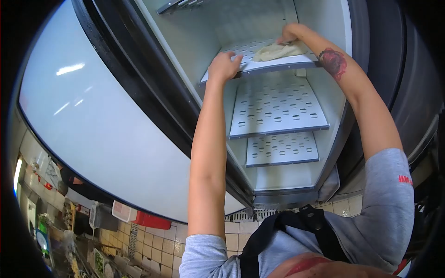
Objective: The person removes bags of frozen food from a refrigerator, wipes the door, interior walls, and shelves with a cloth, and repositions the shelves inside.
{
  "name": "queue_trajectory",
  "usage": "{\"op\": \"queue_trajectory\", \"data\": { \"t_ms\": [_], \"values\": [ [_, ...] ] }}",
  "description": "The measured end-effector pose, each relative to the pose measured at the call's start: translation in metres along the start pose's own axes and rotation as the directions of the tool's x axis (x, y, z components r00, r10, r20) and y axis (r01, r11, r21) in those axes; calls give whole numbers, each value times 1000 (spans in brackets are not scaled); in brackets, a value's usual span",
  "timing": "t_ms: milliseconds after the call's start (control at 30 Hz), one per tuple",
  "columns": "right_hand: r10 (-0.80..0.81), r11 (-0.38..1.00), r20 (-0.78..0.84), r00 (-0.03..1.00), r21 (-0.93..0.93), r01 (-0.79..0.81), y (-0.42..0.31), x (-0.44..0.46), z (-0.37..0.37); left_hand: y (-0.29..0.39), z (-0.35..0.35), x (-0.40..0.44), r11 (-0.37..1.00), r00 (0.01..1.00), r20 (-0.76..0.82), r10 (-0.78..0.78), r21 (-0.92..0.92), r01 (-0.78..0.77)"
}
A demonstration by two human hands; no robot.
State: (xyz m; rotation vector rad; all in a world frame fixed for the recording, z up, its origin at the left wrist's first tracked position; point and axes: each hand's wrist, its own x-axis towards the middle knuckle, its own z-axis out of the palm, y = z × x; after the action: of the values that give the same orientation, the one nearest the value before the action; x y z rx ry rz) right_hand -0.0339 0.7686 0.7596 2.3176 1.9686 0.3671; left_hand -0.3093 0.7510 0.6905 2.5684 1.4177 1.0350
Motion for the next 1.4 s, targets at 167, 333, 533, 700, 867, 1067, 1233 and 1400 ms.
{"op": "queue_trajectory", "data": {
  "t_ms": [167, 333, 533, 700, 867, 1067, 1233, 1400],
  "values": [
    [-368, 840, 113, 923, 465, 278, -48, 46, 53, 7, 1, -17, 954, 977, 18, -213, 221, 204],
    [-449, 811, -409, 794, 186, 555, -155, 99, 56, -2, 10, -10, 945, 968, -13, -250, 215, 247],
    [-631, 492, -601, 490, 179, 852, -162, 177, 62, -2, 3, -12, 945, 960, 16, -279, 184, 271],
    [-414, 898, -305, 858, 17, 439, -67, 237, 73, -7, 6, -12, 946, 963, -132, -236, 197, 259],
    [-378, 925, -166, 911, -43, 376, 54, 256, 87, -9, 9, -13, 941, 959, -144, -242, 208, 269],
    [-353, 926, 8, 935, -141, 351, 86, 260, 76, -15, 5, -16, 951, 966, -66, -249, 173, 257],
    [-256, 824, 140, 957, -485, 291, 99, 197, 47, -19, 8, -17, 958, 968, -75, -241, 142, 250],
    [-433, 704, 34, 901, -612, 361, 81, 165, 17, -18, -3, -21, 960, 973, 14, -229, 170, 223]
  ]
}}
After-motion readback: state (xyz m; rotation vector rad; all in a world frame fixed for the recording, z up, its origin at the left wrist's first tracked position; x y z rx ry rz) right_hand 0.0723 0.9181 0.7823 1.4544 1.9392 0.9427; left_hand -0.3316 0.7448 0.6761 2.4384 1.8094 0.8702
